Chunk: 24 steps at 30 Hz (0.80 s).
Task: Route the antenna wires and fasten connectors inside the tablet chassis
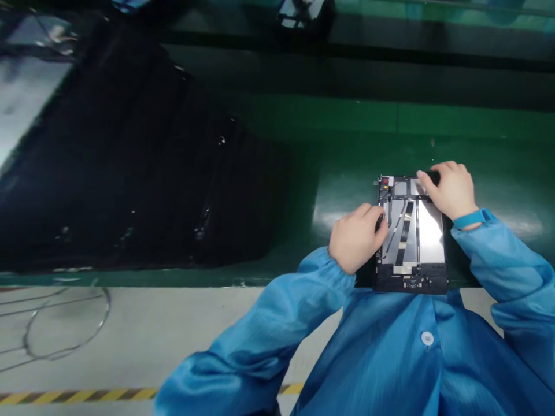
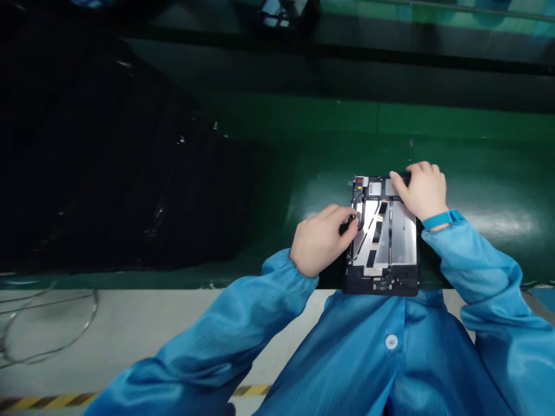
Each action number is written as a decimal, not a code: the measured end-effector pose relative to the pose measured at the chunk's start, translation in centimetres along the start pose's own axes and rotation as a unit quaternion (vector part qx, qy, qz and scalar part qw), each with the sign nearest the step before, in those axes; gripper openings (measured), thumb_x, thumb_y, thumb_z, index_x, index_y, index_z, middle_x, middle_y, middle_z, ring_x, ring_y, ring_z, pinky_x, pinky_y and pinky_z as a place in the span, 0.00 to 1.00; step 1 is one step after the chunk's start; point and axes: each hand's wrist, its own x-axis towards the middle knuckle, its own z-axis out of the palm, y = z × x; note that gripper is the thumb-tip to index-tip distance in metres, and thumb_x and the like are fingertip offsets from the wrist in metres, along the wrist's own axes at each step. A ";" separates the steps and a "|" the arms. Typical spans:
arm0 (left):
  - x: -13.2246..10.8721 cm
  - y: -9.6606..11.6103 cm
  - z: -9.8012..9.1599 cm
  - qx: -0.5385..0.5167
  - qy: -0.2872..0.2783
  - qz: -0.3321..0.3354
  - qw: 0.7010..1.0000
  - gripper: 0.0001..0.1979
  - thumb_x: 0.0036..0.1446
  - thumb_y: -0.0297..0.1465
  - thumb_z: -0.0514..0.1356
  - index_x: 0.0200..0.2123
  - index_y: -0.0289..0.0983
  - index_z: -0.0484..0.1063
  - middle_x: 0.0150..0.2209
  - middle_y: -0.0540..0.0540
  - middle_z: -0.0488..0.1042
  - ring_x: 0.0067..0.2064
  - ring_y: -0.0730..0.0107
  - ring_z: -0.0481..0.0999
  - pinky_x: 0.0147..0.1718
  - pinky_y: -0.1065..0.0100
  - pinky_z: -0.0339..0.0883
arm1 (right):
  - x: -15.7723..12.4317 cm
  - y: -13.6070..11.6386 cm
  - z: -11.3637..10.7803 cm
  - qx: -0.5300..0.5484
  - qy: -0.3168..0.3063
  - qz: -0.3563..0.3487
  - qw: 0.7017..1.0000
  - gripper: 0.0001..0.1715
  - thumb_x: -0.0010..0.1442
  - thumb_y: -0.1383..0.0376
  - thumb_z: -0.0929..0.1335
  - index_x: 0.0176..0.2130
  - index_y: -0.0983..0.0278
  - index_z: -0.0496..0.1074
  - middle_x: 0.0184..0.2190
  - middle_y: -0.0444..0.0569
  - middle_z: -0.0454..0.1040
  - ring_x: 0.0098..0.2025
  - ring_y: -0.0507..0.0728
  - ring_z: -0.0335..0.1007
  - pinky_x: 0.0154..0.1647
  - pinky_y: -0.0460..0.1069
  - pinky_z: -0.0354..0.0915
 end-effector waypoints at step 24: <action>1.9 2.8 -1.2 0.085 -0.076 -0.036 0.993 0.12 0.61 0.27 0.54 0.37 0.34 0.79 0.39 0.34 0.83 0.41 0.44 0.84 0.35 0.58 0.72 | -2.9 -3.0 0.8 0.096 -0.021 -0.084 0.992 0.10 0.54 0.71 0.71 0.24 0.59 0.68 0.27 0.47 0.76 0.37 0.61 0.70 0.40 0.53 0.61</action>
